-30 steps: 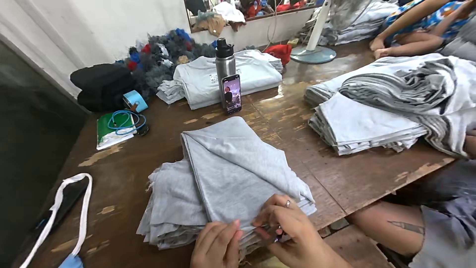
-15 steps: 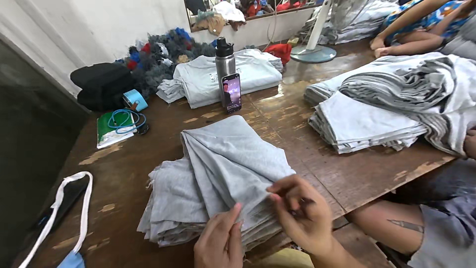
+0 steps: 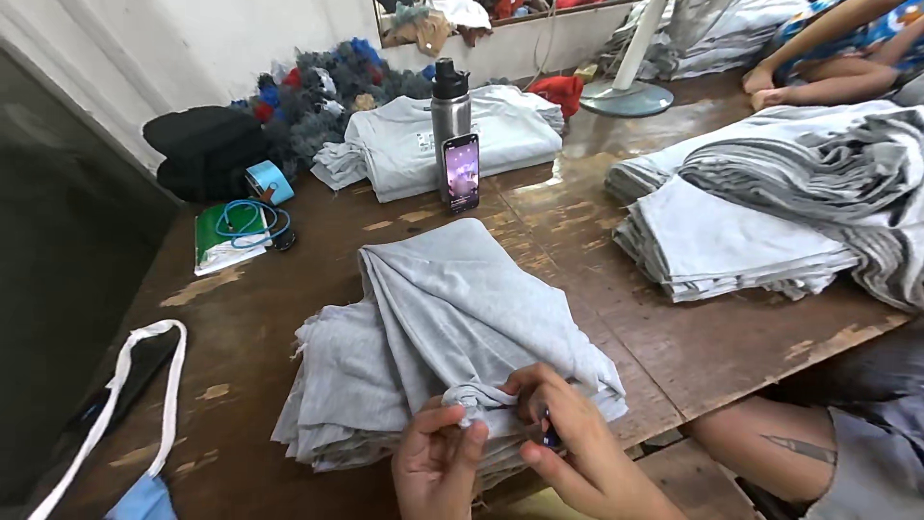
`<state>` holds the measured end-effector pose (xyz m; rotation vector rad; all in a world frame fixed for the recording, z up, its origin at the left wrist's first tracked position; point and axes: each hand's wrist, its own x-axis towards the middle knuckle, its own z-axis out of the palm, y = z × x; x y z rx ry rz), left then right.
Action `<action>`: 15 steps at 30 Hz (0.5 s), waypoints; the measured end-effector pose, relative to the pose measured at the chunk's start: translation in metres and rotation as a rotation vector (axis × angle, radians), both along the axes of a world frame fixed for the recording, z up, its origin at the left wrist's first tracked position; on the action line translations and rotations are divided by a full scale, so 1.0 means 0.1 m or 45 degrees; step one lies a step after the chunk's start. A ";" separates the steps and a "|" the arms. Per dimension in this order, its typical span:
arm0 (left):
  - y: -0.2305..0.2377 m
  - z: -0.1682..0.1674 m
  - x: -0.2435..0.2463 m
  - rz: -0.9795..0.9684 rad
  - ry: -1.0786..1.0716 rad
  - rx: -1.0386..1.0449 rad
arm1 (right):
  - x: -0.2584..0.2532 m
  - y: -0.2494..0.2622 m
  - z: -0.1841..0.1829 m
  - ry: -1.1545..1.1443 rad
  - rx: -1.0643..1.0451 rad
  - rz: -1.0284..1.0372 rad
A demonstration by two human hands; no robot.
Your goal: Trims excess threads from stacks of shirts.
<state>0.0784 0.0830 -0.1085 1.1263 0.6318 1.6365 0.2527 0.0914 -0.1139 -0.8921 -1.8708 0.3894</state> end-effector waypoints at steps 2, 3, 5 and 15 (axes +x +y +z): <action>0.00 -0.02 0.00 0.017 0.042 0.025 | 0.00 -0.04 -0.01 -0.041 0.013 -0.027; 0.00 -0.03 0.00 0.024 0.053 0.034 | -0.01 -0.05 -0.03 -0.054 0.024 -0.037; -0.01 -0.04 -0.01 0.025 0.056 0.046 | -0.01 -0.09 -0.04 -0.082 0.042 -0.058; -0.02 -0.06 -0.03 -0.001 0.025 0.047 | 0.00 -0.21 -0.13 -0.154 0.053 -0.127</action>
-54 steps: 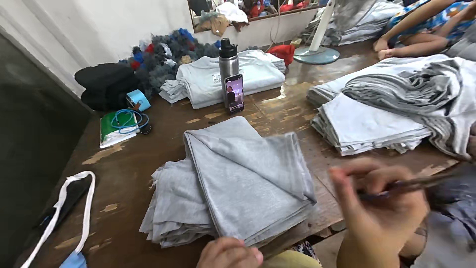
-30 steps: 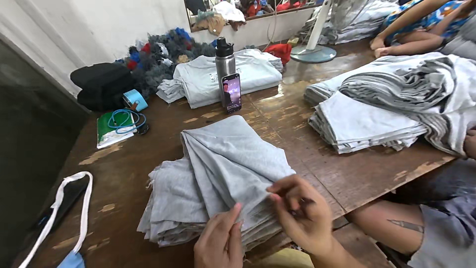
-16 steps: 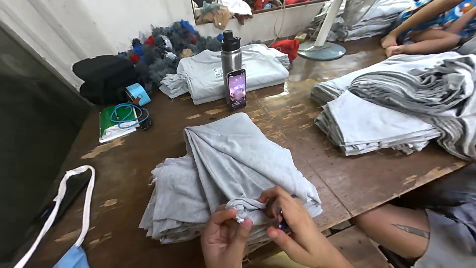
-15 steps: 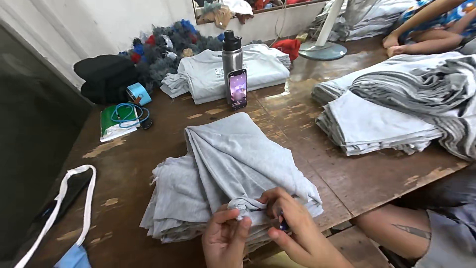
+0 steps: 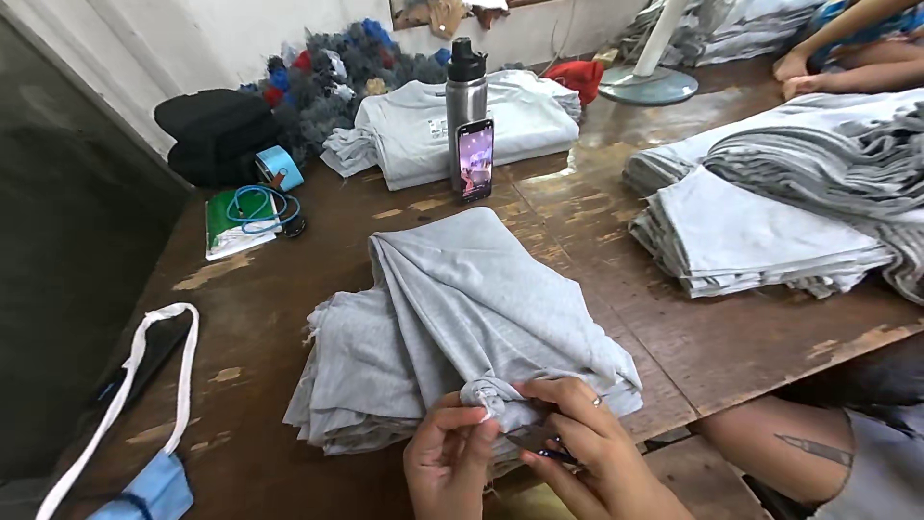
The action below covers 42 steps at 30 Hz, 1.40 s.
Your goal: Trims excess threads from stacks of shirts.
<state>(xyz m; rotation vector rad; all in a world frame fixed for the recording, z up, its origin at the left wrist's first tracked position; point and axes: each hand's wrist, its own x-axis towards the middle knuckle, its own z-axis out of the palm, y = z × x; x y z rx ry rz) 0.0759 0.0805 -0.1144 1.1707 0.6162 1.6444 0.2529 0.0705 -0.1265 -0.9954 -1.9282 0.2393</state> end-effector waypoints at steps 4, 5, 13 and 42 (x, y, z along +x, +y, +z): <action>0.00 -0.03 -0.06 -0.097 -0.069 -0.011 | -0.01 -0.02 0.02 -0.036 -0.035 -0.029; 0.00 -0.03 -0.08 -0.124 -0.074 -0.001 | -0.01 -0.02 0.02 -0.013 -0.041 -0.015; 0.00 -0.10 -0.12 -0.237 -0.097 0.096 | -0.21 0.06 0.10 0.233 0.261 -0.116; -0.02 -0.12 -0.03 -0.028 0.000 0.177 | -0.13 -0.01 0.09 -0.182 0.061 -0.190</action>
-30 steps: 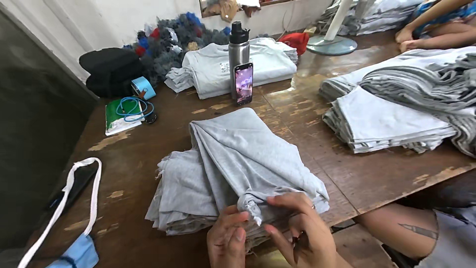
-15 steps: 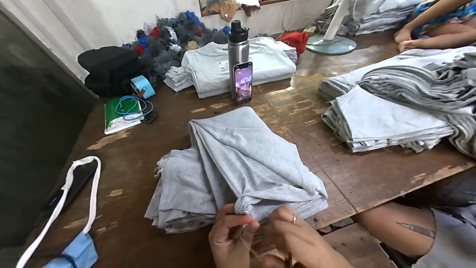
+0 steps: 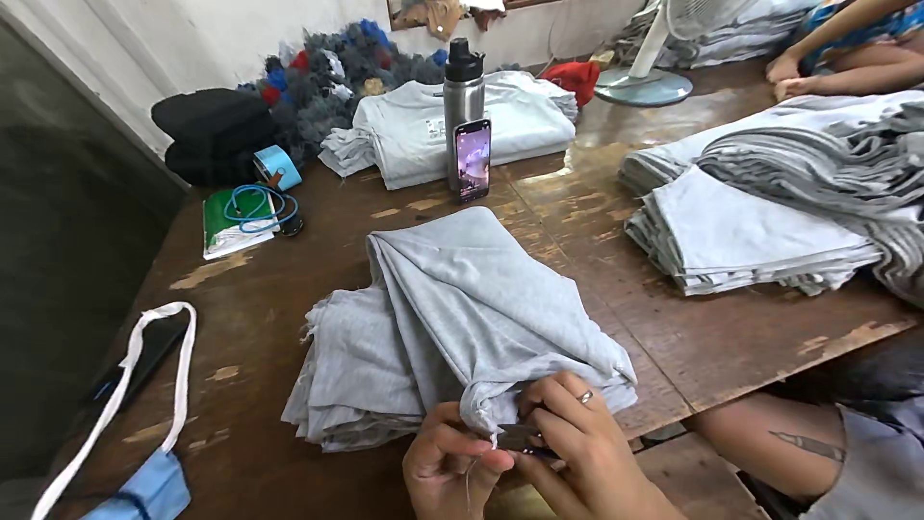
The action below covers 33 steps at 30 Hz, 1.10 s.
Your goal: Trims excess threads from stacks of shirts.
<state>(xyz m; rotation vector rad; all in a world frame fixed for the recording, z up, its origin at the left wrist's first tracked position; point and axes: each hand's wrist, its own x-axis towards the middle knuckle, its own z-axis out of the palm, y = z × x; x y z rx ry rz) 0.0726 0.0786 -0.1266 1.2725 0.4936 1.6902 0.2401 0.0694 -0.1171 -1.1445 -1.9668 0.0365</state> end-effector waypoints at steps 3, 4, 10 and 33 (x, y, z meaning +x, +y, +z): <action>-0.01 0.00 0.00 0.012 0.025 0.001 | -0.06 0.01 0.03 -0.020 0.012 -0.018; -0.01 0.00 0.01 0.016 0.032 0.005 | -0.07 0.02 0.03 -0.032 0.021 -0.024; 0.00 -0.02 0.00 0.007 -0.002 -0.007 | -0.07 0.01 0.02 -0.040 -0.004 -0.027; -0.01 0.02 0.01 0.117 0.031 -0.080 | 0.15 -0.15 0.26 0.428 -0.099 0.604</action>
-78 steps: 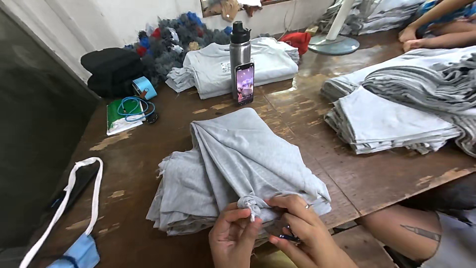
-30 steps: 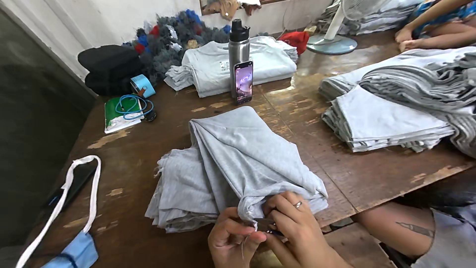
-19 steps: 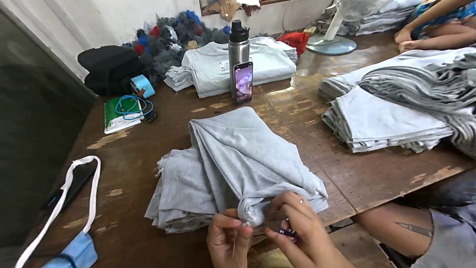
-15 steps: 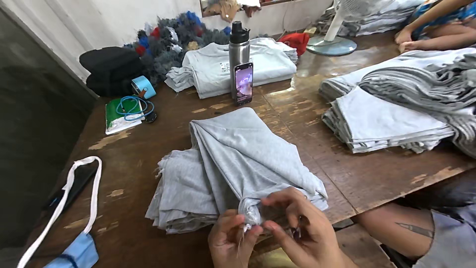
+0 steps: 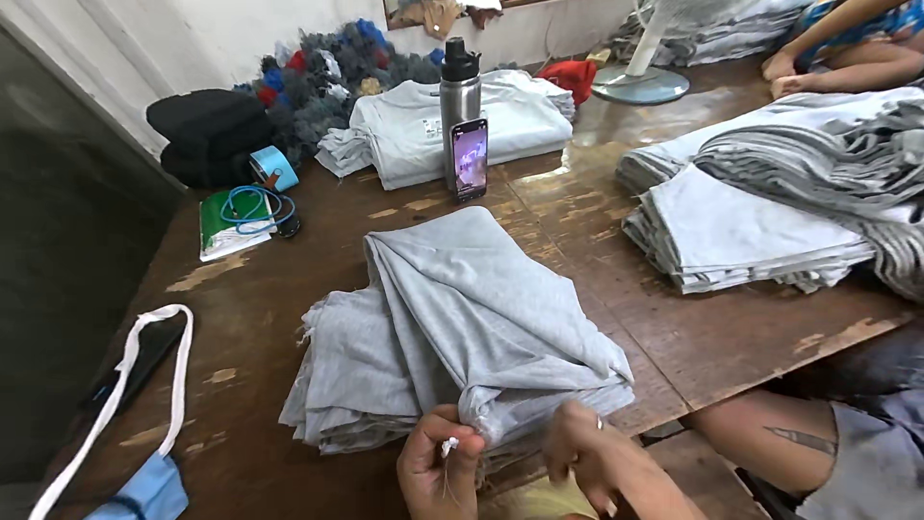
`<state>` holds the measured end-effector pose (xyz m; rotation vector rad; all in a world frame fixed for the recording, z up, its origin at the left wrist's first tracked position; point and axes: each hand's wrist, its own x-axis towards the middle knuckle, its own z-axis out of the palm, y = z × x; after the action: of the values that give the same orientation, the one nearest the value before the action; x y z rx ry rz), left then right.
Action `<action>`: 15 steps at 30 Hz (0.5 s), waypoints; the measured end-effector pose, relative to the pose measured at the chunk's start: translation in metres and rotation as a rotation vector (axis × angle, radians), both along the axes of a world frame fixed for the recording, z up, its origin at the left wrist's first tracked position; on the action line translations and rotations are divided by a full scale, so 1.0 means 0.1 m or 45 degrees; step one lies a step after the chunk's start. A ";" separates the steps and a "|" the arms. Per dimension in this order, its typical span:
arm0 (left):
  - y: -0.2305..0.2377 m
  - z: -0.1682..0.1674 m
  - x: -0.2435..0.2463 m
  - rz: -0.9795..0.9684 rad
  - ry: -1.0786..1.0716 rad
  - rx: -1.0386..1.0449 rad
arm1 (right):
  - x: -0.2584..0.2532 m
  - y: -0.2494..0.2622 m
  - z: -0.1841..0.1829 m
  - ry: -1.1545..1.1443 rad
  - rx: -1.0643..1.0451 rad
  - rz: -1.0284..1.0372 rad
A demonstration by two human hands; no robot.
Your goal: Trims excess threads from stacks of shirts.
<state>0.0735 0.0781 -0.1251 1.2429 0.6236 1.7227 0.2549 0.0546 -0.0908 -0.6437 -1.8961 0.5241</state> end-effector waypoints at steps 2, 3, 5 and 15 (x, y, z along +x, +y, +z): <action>-0.01 0.01 0.00 -0.018 -0.013 -0.018 | 0.03 0.06 -0.11 -0.241 0.041 -0.285; -0.02 0.03 0.00 -0.026 -0.017 -0.027 | 0.03 0.09 -0.17 -0.330 0.060 -0.387; -0.03 0.04 0.00 -0.059 -0.032 -0.026 | 0.02 0.10 -0.26 -0.430 0.081 -0.512; -0.03 0.03 -0.01 -0.095 0.006 0.002 | -0.12 0.07 -0.28 -0.392 0.050 -0.647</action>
<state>0.0721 0.0751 -0.1221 1.2566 0.5714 1.6593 0.2425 0.0619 -0.1187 -1.1885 -1.9172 0.0610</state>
